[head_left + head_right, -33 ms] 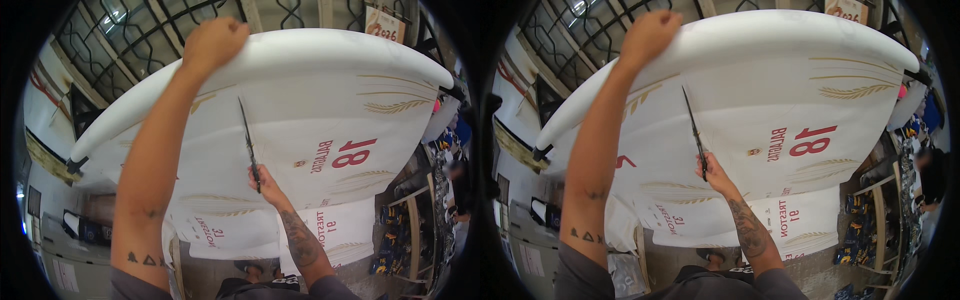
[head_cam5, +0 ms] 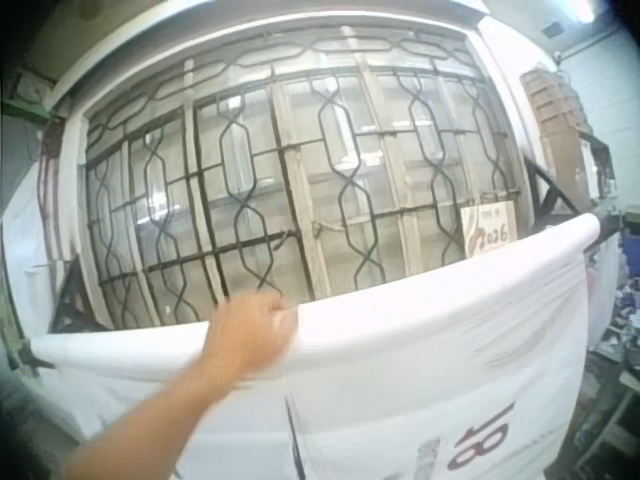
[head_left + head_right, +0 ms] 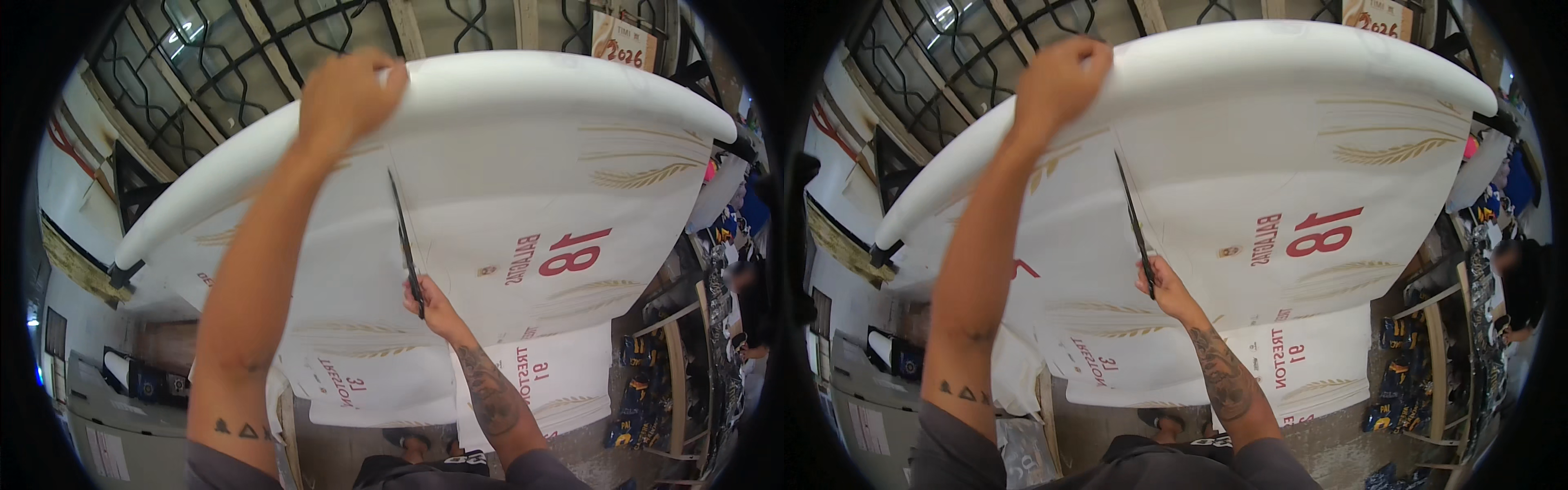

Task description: The person uses scissors to cut a large white fabric sheet laid over a curved white object. They repeatedly trim the edges and remove excess fabric pieces throughout the clip.

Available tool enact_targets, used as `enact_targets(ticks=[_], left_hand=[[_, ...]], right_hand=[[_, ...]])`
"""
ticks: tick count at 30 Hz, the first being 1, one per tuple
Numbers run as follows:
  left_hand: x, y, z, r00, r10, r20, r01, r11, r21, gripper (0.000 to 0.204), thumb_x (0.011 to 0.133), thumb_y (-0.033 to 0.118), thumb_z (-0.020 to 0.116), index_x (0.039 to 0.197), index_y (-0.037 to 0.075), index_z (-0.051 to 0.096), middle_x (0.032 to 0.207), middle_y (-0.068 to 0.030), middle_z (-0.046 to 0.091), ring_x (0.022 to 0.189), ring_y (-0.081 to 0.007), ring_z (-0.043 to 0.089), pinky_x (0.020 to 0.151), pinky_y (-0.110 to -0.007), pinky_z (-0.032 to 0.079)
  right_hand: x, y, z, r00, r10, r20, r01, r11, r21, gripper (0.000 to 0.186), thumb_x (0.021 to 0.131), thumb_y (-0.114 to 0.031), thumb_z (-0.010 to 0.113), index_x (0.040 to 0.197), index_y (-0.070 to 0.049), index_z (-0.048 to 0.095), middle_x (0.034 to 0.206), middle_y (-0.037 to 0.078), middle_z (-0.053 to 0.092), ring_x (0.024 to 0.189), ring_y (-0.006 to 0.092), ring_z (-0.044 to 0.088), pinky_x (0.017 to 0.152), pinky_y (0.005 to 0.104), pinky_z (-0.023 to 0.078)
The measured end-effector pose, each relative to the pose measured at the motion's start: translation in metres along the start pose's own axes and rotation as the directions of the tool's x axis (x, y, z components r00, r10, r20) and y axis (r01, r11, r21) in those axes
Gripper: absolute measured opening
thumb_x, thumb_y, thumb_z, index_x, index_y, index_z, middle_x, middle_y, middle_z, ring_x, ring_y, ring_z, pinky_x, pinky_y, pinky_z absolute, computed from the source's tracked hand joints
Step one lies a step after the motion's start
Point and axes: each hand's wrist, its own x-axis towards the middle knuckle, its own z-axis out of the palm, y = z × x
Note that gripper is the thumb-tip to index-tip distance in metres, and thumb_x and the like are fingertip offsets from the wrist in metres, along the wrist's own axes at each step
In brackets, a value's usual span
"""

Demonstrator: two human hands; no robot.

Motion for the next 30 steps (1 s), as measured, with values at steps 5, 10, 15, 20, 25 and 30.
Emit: enact_targets(ticks=[5, 10, 15, 20, 25, 30], left_hand=[[-0.057, -0.013, 0.037, 0.772, 0.453, -0.445, -0.208, 0.842, 0.497, 0.059, 0.087, 0.043, 0.064, 0.131, 0.005, 0.06, 0.124, -0.0143, 0.066, 0.123, -0.0311, 0.057, 0.107, -0.046, 0.038], [0.0, -0.007, 0.002, 0.981, 0.125, -0.147, -0.069, 0.937, 0.342, 0.052, 0.085, 0.054, 0.063, 0.1, 0.005, 0.072, 0.09, -0.0143, 0.074, 0.082, -0.0334, 0.07, 0.074, -0.044, 0.054], [0.03, 0.02, -0.045, 0.995, -0.067, -0.072, 0.083, 0.968, 0.237, 0.043, 0.088, 0.045, 0.06, 0.1, 0.006, 0.072, 0.09, -0.0149, 0.073, 0.082, -0.0344, 0.069, 0.075, -0.046, 0.053], [-0.029, -0.009, 0.012, 0.74, 0.432, -0.516, -0.252, 0.889, 0.382, 0.042, 0.087, 0.04, 0.061, 0.108, 0.005, 0.07, 0.098, -0.012, 0.073, 0.093, -0.0321, 0.068, 0.087, -0.044, 0.049], [-0.036, -0.037, 0.029, 0.773, 0.434, -0.462, -0.194, 0.856, 0.479, 0.045, 0.083, 0.044, 0.066, 0.105, 0.006, 0.071, 0.099, -0.0134, 0.073, 0.096, -0.0337, 0.068, 0.09, -0.043, 0.049], [0.011, -0.012, -0.018, 0.995, 0.001, -0.104, 0.027, 0.963, 0.269, 0.044, 0.09, 0.046, 0.058, 0.094, 0.006, 0.074, 0.087, -0.0199, 0.071, 0.086, -0.0404, 0.068, 0.077, -0.045, 0.052]], right_hand=[[0.029, -0.016, 0.001, 0.989, -0.125, -0.079, 0.128, 0.991, 0.035, 0.041, 0.093, -0.005, 0.069, 0.127, -0.002, 0.048, 0.1, -0.002, 0.047, 0.092, 0.0073, 0.048, 0.088, 0.0238, 0.047], [0.032, -0.021, -0.005, 0.993, -0.112, -0.034, 0.112, 0.993, 0.024, 0.041, 0.094, -0.006, 0.067, 0.129, -0.004, 0.046, 0.103, -0.001, 0.046, 0.094, 0.0076, 0.048, 0.088, 0.0247, 0.048], [0.008, 0.004, 0.001, 0.991, -0.1, -0.088, 0.101, 0.995, 0.006, 0.036, 0.095, -0.004, 0.063, 0.128, -0.004, 0.047, 0.103, -0.001, 0.046, 0.094, 0.0072, 0.048, 0.091, 0.0254, 0.05], [0.004, 0.022, -0.009, 0.982, 0.063, -0.177, -0.041, 0.991, 0.126, 0.041, 0.091, 0.003, 0.066, 0.127, -0.005, 0.048, 0.1, -0.002, 0.045, 0.091, 0.007, 0.047, 0.084, 0.0228, 0.046], [0.018, 0.02, -0.028, 0.979, -0.154, -0.132, 0.144, 0.986, -0.085, 0.041, 0.09, 0.003, 0.068, 0.125, -0.005, 0.048, 0.098, -0.002, 0.046, 0.092, 0.0075, 0.048, 0.09, 0.0214, 0.045], [0.027, 0.016, -0.021, 0.989, -0.079, -0.125, 0.075, 0.997, -0.034, 0.042, 0.091, 0.001, 0.068, 0.127, -0.004, 0.047, 0.1, -0.002, 0.046, 0.092, 0.0083, 0.047, 0.085, 0.0238, 0.046]])
